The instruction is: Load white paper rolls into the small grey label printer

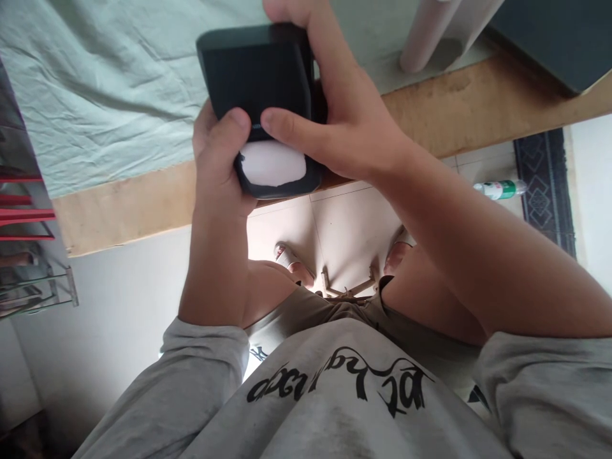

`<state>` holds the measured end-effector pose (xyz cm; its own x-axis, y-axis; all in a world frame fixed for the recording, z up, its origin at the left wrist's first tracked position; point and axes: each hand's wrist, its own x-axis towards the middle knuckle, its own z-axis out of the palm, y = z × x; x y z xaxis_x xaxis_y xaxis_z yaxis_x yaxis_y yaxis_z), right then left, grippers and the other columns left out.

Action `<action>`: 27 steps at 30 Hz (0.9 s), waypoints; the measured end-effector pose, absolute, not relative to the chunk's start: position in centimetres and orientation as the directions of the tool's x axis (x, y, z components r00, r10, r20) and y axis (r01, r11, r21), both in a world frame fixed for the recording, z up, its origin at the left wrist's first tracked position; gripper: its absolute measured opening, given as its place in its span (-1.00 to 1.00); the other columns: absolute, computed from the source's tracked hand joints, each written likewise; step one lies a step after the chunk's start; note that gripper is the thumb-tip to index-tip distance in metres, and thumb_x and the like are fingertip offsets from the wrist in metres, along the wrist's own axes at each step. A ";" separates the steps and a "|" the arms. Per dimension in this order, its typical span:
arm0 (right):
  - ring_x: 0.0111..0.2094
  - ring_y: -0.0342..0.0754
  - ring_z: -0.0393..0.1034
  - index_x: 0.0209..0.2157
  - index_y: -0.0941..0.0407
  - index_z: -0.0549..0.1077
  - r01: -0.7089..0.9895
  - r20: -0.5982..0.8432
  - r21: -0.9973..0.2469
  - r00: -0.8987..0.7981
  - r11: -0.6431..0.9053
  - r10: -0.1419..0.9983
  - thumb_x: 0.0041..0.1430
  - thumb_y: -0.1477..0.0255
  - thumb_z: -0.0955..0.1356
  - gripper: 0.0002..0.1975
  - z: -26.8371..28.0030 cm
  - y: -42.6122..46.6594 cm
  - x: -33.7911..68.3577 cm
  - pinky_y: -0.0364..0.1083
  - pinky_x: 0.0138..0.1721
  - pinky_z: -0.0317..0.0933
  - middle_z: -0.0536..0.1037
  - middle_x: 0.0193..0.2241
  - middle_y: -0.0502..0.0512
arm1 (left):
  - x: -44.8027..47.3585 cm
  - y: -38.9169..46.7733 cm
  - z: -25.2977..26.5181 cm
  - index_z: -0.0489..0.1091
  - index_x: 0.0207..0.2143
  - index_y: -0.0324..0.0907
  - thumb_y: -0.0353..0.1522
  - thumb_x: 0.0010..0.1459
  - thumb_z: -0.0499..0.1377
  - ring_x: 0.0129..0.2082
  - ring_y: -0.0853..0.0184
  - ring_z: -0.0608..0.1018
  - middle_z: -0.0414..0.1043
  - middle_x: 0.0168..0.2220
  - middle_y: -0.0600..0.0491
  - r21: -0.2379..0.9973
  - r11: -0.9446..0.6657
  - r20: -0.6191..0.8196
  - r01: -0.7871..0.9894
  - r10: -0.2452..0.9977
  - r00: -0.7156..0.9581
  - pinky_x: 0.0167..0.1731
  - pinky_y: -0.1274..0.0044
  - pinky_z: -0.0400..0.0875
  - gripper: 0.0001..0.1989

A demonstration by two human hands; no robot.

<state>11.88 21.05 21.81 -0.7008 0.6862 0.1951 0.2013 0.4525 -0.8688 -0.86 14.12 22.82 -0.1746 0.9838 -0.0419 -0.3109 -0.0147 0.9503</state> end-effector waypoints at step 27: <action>-0.23 -0.60 -0.03 -0.06 0.28 0.03 0.104 0.259 -0.889 -0.689 0.446 0.677 -0.06 0.33 0.21 -0.48 22.5 20.9 11.3 -0.48 -0.11 0.06 0.10 -0.15 0.01 | -1.2 14.2 22.8 0.13 -0.37 -0.11 -0.40 -0.06 -0.07 -0.33 0.39 0.37 0.23 -0.43 0.07 0.936 0.006 -0.055 -0.352 0.990 -0.130 -0.58 0.67 0.16 -0.87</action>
<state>11.25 20.93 22.46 -0.6894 0.6765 0.2589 0.1043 0.4464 -0.8888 -1.15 14.22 22.78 -0.1295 0.9900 -0.0552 -0.3519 0.0062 0.9360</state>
